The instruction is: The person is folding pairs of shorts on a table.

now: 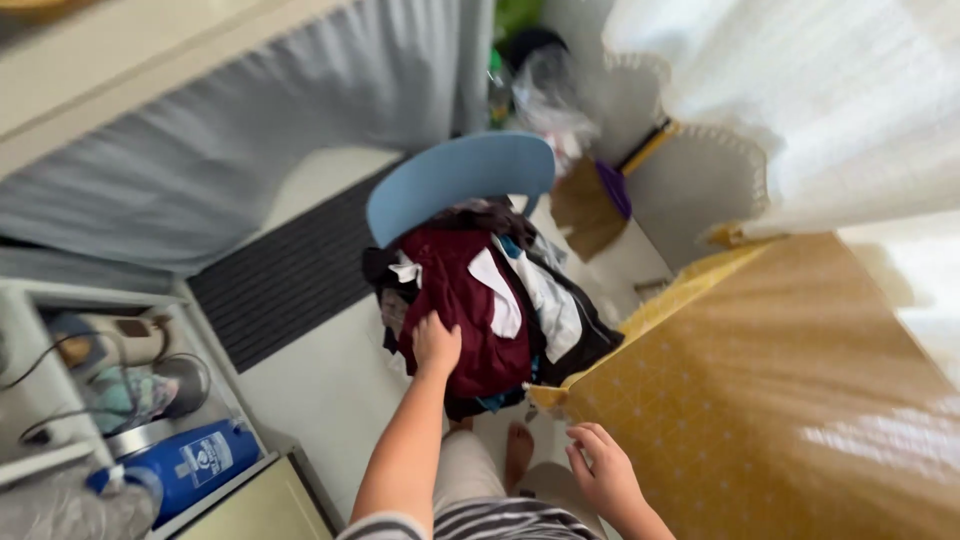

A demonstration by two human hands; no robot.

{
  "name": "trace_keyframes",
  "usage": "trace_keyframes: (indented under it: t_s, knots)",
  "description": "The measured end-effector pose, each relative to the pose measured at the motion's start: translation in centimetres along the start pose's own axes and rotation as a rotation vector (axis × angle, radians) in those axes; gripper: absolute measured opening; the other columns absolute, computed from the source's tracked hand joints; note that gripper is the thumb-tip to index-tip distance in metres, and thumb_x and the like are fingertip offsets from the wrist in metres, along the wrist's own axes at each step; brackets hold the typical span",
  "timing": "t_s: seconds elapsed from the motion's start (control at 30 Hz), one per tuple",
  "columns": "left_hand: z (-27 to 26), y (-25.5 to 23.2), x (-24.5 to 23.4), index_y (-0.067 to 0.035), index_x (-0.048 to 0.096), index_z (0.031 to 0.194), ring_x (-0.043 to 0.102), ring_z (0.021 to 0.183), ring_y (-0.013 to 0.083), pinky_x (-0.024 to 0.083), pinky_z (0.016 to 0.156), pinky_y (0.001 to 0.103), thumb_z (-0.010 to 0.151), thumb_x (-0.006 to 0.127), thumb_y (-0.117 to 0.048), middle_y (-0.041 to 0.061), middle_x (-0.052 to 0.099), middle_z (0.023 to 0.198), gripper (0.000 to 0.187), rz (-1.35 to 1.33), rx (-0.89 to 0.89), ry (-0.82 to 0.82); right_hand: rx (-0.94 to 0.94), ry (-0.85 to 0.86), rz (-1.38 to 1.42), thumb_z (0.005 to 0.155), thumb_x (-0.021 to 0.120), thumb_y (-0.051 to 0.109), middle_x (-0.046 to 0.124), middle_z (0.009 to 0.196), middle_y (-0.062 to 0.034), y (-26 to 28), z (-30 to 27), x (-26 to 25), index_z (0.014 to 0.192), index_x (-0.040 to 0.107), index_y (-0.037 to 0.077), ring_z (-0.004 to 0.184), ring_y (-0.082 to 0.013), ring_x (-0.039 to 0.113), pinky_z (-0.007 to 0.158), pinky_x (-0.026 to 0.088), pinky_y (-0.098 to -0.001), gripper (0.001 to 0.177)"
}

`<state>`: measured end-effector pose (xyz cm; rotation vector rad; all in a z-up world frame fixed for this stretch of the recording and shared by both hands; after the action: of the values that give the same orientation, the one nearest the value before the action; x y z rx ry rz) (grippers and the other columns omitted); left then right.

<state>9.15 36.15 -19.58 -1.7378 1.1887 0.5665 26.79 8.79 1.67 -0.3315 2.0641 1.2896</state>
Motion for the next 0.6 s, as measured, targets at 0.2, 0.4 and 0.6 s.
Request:
trace_keyframes:
  t_s: [0.2,0.4,0.6]
  knots:
    - [4.9,-0.2,3.4,-0.005,0.063,0.125,0.059,0.117,0.0389,0.049,0.098,0.05,0.095,0.063,-0.023,0.017,0.059,0.131,0.035,0.154,-0.118,0.135,0.199,-0.022,0.087,0.085,0.07,0.009,0.07,0.106,-0.007,0.4,-0.1,1.7,0.105,0.07,0.005,0.087,-0.0232,0.073,0.063,0.058,-0.0331,0.021]
    - [4.9,1.2,4.0,-0.004,0.07,0.102,0.061,0.103,0.0408,0.05,0.09,0.052,0.084,0.062,-0.016,0.019,0.065,0.11,0.023,-0.018,0.131,-0.046,0.191,-0.11,0.06,0.086,0.07,0.009,0.07,0.108,-0.0088,1.7,1.7,0.8,0.106,0.069,0.005,0.089,-0.0258,0.071,0.074,0.058,-0.0345,0.021]
    - [-0.4,-4.5,-3.0,0.003,0.054,0.089,0.057,0.085,0.0444,0.048,0.075,0.05,0.092,0.054,-0.006,0.024,0.06,0.086,0.01,-0.379,0.402,-0.194,0.137,-0.163,0.101,0.088,0.068,0.007,0.069,0.112,-0.0105,3.4,2.9,-2.2,0.108,0.068,0.003,0.095,-0.0269,0.071,0.083,0.056,-0.0346,0.02]
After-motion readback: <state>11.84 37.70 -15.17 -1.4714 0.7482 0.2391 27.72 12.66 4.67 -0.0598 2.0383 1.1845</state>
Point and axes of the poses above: each hand's wrist, its own z-axis towards the middle knuckle, its own x-axis out of the palm, y = z × x, the point moved 4 cm from there along z, towards the middle knuckle
